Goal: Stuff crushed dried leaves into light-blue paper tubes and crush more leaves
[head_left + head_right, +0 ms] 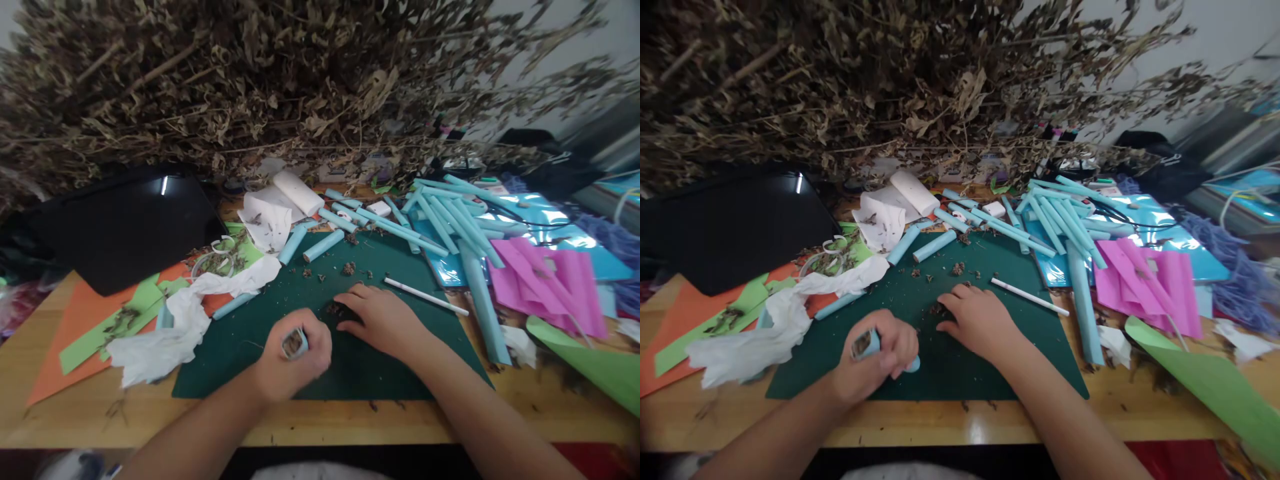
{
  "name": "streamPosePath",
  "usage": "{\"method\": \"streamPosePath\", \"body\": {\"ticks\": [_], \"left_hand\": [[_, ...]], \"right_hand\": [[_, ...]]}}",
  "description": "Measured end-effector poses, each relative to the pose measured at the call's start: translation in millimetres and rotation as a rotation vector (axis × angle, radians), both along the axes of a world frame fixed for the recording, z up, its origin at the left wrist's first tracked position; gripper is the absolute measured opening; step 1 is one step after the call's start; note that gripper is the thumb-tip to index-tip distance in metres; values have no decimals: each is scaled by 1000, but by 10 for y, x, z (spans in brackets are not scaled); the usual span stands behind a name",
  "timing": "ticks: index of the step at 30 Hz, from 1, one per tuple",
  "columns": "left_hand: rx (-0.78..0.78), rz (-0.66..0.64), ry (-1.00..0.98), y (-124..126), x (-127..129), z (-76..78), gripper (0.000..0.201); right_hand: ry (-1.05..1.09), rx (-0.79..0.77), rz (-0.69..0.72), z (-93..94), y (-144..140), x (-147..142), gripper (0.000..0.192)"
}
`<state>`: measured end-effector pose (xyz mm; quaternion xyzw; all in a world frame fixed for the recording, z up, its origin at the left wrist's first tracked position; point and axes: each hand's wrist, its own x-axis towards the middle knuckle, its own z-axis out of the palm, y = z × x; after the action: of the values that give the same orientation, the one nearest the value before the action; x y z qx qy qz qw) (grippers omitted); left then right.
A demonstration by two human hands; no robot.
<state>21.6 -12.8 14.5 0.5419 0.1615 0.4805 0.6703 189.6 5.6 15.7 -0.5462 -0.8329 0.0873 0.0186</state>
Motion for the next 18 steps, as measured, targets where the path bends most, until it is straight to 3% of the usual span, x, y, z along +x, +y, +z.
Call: {"method": "streamPosePath", "body": {"ticks": [3, 5, 10, 18], "left_hand": [[368, 71, 175, -155, 110, -63, 15], [525, 103, 254, -220, 182, -106, 15], [505, 136, 425, -244, 230, -168, 14], [439, 86, 445, -201, 205, -140, 14]], "right_hand": [[-29, 14, -18, 3, 55, -154, 25], [-51, 20, -33, -4, 80, -219, 19], [-86, 21, -10, -39, 118, -296, 13], [-90, 30, 20, -87, 128, -329, 16]]}}
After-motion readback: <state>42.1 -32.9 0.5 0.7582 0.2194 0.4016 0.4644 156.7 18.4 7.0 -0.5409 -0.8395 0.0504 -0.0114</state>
